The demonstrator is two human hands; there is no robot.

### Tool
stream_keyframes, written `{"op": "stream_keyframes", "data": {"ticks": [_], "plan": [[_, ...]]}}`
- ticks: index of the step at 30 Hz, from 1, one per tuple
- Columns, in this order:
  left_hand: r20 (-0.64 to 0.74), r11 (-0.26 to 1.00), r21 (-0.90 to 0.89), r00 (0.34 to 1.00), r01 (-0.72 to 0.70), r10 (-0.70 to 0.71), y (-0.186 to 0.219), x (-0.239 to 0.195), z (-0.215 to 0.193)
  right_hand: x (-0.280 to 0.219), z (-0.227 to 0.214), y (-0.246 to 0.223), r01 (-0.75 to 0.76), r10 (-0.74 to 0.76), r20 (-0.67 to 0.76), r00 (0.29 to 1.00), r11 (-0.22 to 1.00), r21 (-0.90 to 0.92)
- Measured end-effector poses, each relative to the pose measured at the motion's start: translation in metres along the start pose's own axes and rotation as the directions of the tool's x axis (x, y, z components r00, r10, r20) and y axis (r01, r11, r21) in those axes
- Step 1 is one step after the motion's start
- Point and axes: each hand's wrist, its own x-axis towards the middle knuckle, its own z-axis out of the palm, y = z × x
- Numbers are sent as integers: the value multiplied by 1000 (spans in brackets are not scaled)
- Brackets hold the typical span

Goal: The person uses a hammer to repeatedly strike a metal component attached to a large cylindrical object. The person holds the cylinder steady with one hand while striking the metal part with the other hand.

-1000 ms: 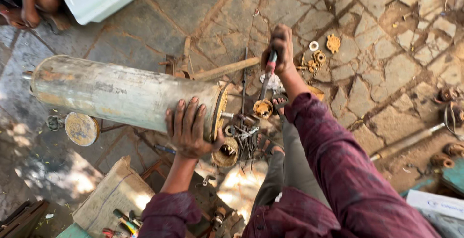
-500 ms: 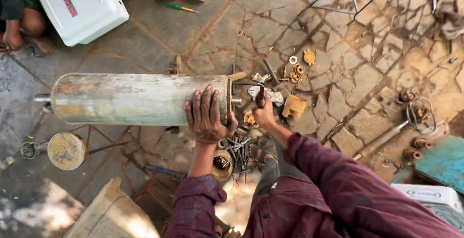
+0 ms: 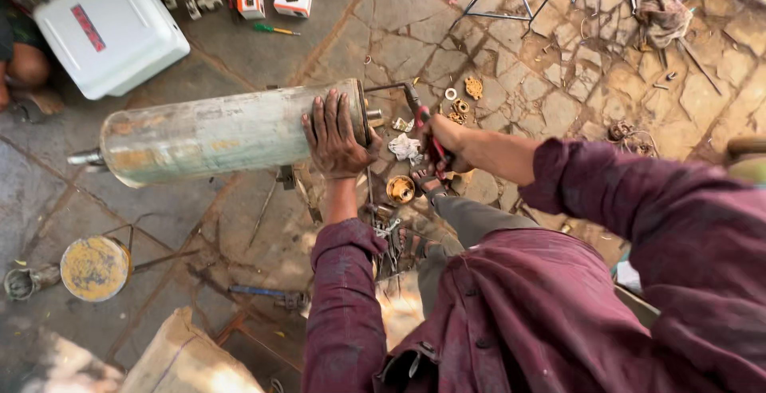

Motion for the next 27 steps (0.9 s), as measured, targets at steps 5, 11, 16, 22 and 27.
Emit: {"op": "stream_keyframes", "data": {"ticks": [5, 11, 16, 22, 27], "plan": [[62, 998, -26, 997, 49, -47, 10, 8, -18, -20, -2, 25, 2, -6, 85, 996, 999, 50], [628, 959, 256, 734, 119, -259, 49, 58, -9, -16, -5, 42, 14, -32, 183, 983, 995, 101], [857, 956, 229, 504, -184, -108, 74, 95, 37, 14, -6, 68, 75, -95, 235, 967, 993, 94], [891, 944, 289, 316, 158, -326, 76, 80, 68, 40, -63, 91, 170, -157, 349, 924, 985, -7], [713, 994, -101, 700, 44, 42, 77, 26, 95, 60, -129, 101, -10, -23, 270, 963, 993, 120]]}}
